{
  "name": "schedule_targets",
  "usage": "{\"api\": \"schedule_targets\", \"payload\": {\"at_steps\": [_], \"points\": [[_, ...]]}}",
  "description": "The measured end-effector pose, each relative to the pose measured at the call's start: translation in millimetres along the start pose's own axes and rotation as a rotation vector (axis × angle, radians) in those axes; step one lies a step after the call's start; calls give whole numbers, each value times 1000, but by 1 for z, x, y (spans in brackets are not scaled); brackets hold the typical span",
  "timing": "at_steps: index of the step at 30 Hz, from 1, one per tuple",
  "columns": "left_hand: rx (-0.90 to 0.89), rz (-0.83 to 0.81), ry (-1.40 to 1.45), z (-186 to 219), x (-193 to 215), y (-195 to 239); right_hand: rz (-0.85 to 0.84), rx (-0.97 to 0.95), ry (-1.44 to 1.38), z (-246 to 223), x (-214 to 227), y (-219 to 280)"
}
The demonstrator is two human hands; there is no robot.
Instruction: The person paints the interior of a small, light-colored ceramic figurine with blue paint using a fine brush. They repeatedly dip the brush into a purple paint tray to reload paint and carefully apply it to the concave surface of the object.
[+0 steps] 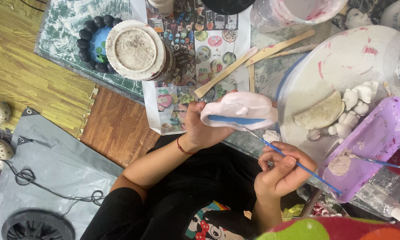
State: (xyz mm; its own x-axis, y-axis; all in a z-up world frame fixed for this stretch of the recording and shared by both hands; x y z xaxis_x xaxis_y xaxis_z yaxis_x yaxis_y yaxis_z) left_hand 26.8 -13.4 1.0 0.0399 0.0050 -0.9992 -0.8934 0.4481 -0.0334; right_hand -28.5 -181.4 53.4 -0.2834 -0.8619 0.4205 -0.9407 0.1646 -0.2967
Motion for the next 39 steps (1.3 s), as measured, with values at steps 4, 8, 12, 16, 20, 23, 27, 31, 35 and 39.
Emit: {"api": "schedule_targets", "payload": {"at_steps": [4,8,12,16,20,23,27,31,35,39], "points": [[3,1,1,1,-1,-1,-4,26,2,-3,0,0],[1,-1,-2,1,-1,0,-27,28,18,-2,-3,1],[-4,12,14,0,0,0,25,47,46,0,3,3],[-7,3,8,-1,1,0,-21,117,76,-2,3,1],[-4,18,21,-1,4,-1,-64,93,70,-5,3,2],[-10,32,47,-3,6,0,2,104,97,-5,7,0],[-11,24,50,-4,10,1,-78,94,112,-10,8,2],[-13,24,74,-6,12,1,-85,67,129,-8,7,1],[-17,3,59,-5,13,1,-58,114,148,-8,10,1],[-22,26,71,-6,15,2,-113,101,118,-8,7,3]]}}
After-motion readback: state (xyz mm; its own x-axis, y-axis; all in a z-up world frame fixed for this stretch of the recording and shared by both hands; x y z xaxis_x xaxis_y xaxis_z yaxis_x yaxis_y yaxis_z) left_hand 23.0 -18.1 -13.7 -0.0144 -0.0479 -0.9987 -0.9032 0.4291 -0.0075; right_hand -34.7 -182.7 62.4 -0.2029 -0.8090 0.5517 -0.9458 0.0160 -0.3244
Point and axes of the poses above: each hand's wrist, its own y-axis away from the middle knuckle, its own x-axis out of the back of the hand, z = x × y, the point moved 3 cm from there along -y, towards the middle knuckle, and after that the axes turned 10 degrees about y, right-handed, at the moved point
